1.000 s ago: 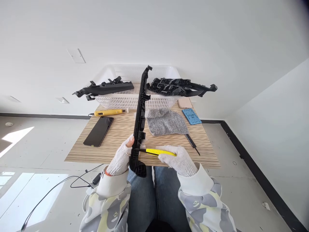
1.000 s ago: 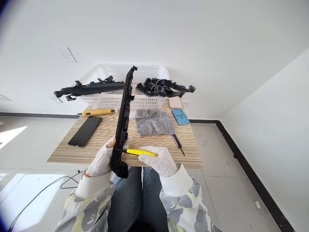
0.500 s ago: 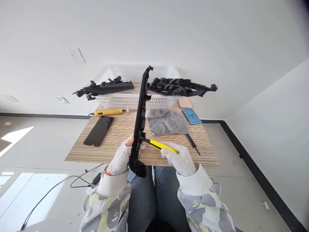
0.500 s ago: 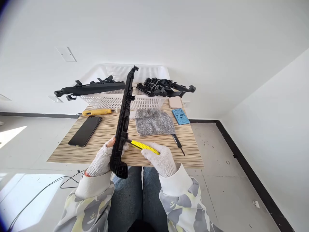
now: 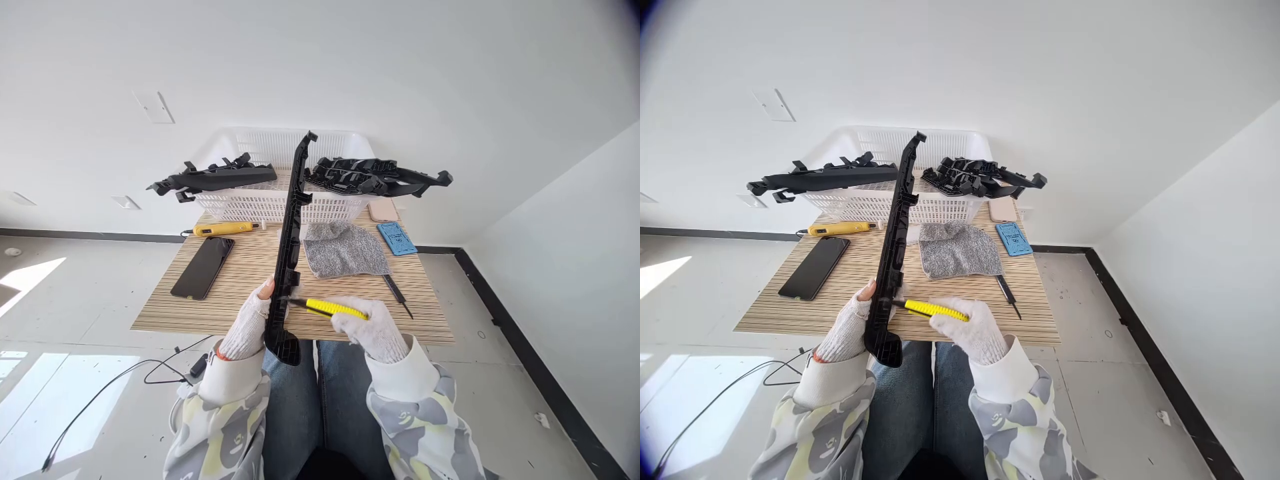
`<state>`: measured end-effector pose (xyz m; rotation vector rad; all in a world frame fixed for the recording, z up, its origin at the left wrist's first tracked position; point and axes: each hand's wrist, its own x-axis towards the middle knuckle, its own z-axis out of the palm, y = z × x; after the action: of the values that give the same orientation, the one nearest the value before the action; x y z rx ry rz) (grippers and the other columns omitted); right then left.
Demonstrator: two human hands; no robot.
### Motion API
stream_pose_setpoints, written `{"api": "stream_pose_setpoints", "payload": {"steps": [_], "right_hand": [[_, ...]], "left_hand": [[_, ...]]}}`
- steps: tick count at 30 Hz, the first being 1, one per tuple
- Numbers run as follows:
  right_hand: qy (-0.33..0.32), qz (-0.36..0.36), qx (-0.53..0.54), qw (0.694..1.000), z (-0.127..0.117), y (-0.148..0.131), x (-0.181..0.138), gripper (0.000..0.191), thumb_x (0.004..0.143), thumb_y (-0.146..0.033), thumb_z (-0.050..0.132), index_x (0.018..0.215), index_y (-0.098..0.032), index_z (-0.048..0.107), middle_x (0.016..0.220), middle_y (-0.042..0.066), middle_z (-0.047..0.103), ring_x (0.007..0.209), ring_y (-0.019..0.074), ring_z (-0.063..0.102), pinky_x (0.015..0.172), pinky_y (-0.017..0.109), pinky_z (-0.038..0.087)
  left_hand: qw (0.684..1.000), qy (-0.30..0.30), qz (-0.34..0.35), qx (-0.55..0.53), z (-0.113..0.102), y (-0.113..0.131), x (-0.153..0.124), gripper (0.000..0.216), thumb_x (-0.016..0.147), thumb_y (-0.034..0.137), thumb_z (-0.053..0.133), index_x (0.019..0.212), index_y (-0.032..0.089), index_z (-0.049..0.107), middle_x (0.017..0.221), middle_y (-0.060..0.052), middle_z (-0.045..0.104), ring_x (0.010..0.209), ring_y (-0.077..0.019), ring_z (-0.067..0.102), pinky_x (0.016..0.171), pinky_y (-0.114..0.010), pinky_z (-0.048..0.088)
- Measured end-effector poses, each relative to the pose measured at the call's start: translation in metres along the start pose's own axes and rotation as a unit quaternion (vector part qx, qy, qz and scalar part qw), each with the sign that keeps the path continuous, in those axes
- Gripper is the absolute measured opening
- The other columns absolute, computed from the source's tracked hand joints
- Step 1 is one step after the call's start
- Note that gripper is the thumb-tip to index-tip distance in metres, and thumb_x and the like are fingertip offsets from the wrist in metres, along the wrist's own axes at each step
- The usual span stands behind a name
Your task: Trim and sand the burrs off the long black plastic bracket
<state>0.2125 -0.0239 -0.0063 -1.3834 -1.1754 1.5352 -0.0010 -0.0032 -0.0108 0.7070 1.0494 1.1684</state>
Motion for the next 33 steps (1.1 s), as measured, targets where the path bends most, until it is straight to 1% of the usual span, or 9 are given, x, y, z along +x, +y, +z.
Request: {"api": "stream_pose_setpoints", "payload": {"steps": [6,10,13,15,18,21,23,29,33], "right_hand": [[0.000,0.010,0.004,1.000,-0.0012,0.0017,0.0003,0.053,0.069,-0.043,0.085,0.113,-0.014,0.086,0.062,0.001,0.065,0.052,0.0105,0.046,0.047,0.024,0.037],[0.007,0.002,-0.001,1.000,-0.0012,0.0033,0.0023,0.055,0.069,-0.046,0.086,0.115,-0.015,0.086,0.069,0.002,0.069,0.054,0.0099,0.046,0.046,0.023,0.034],[-0.007,-0.003,-0.015,1.000,0.0003,0.0039,0.0021,0.055,0.067,-0.046,0.088,0.112,-0.015,0.086,0.070,0.003,0.070,0.054,0.0100,0.046,0.046,0.023,0.035],[0.006,-0.004,-0.018,1.000,0.0014,0.0038,0.0011,0.052,0.069,-0.045,0.086,0.112,-0.015,0.086,0.068,0.002,0.069,0.053,0.0099,0.046,0.047,0.024,0.036],[0.027,-0.005,-0.001,1.000,0.0021,0.0039,0.0009,0.051,0.072,-0.046,0.083,0.113,-0.015,0.085,0.062,0.000,0.065,0.050,0.0090,0.042,0.047,0.023,0.035],[0.002,0.022,-0.002,1.000,0.0019,0.0045,0.0036,0.051,0.067,-0.046,0.085,0.107,-0.013,0.085,0.059,-0.001,0.063,0.047,0.0081,0.040,0.044,0.023,0.032],[0.021,0.028,0.013,0.999,0.0019,0.0049,0.0057,0.053,0.069,-0.050,0.082,0.106,-0.012,0.085,0.060,0.000,0.064,0.045,0.0075,0.038,0.043,0.023,0.031],[0.053,0.028,0.033,0.998,0.0037,0.0042,0.0074,0.055,0.069,-0.051,0.080,0.107,-0.011,0.083,0.059,0.001,0.064,0.043,0.0066,0.039,0.042,0.021,0.029],[0.056,0.034,0.061,0.996,0.0041,0.0029,0.0080,0.050,0.067,-0.050,0.080,0.100,-0.012,0.082,0.057,-0.001,0.062,0.041,0.0046,0.035,0.040,0.020,0.025]], "left_hand": [[1.000,0.009,-0.010,-0.005,-0.0008,-0.0019,0.0007,0.055,0.074,0.069,0.083,0.083,0.015,0.078,0.062,-0.001,0.064,0.049,-0.0084,0.044,0.045,-0.021,0.033],[1.000,0.006,-0.019,-0.004,-0.0017,-0.0020,0.0008,0.058,0.075,0.071,0.082,0.086,0.014,0.080,0.059,-0.001,0.063,0.048,-0.0084,0.042,0.043,-0.021,0.032],[1.000,0.003,-0.009,-0.013,-0.0009,-0.0016,0.0006,0.057,0.076,0.069,0.081,0.092,0.014,0.081,0.063,-0.003,0.067,0.054,-0.0124,0.053,0.051,-0.023,0.043],[1.000,0.004,-0.005,-0.012,-0.0002,-0.0014,0.0008,0.057,0.077,0.068,0.081,0.096,0.014,0.081,0.069,-0.005,0.072,0.055,-0.0128,0.054,0.051,-0.024,0.044],[1.000,0.011,-0.014,-0.007,0.0002,-0.0011,0.0010,0.058,0.075,0.069,0.081,0.092,0.014,0.081,0.064,-0.004,0.069,0.048,-0.0099,0.046,0.047,-0.023,0.038],[1.000,0.005,-0.012,-0.010,-0.0011,-0.0009,0.0008,0.062,0.074,0.075,0.078,0.084,0.014,0.078,0.057,-0.002,0.063,0.049,-0.0113,0.047,0.049,-0.024,0.040],[1.000,-0.009,0.001,0.000,-0.0034,-0.0016,0.0005,0.066,0.072,0.080,0.077,0.081,0.015,0.075,0.060,-0.003,0.065,0.049,-0.0106,0.046,0.046,-0.023,0.037],[0.998,-0.037,0.028,0.036,-0.0080,-0.0030,-0.0013,0.047,0.083,0.061,0.078,0.102,0.018,0.077,0.082,-0.005,0.074,0.060,-0.0110,0.054,0.054,-0.021,0.044],[0.999,-0.030,0.006,0.035,-0.0044,0.0016,-0.0030,0.052,0.079,0.052,0.080,0.120,0.019,0.076,0.088,-0.007,0.077,0.062,-0.0141,0.060,0.054,-0.023,0.045]]}}
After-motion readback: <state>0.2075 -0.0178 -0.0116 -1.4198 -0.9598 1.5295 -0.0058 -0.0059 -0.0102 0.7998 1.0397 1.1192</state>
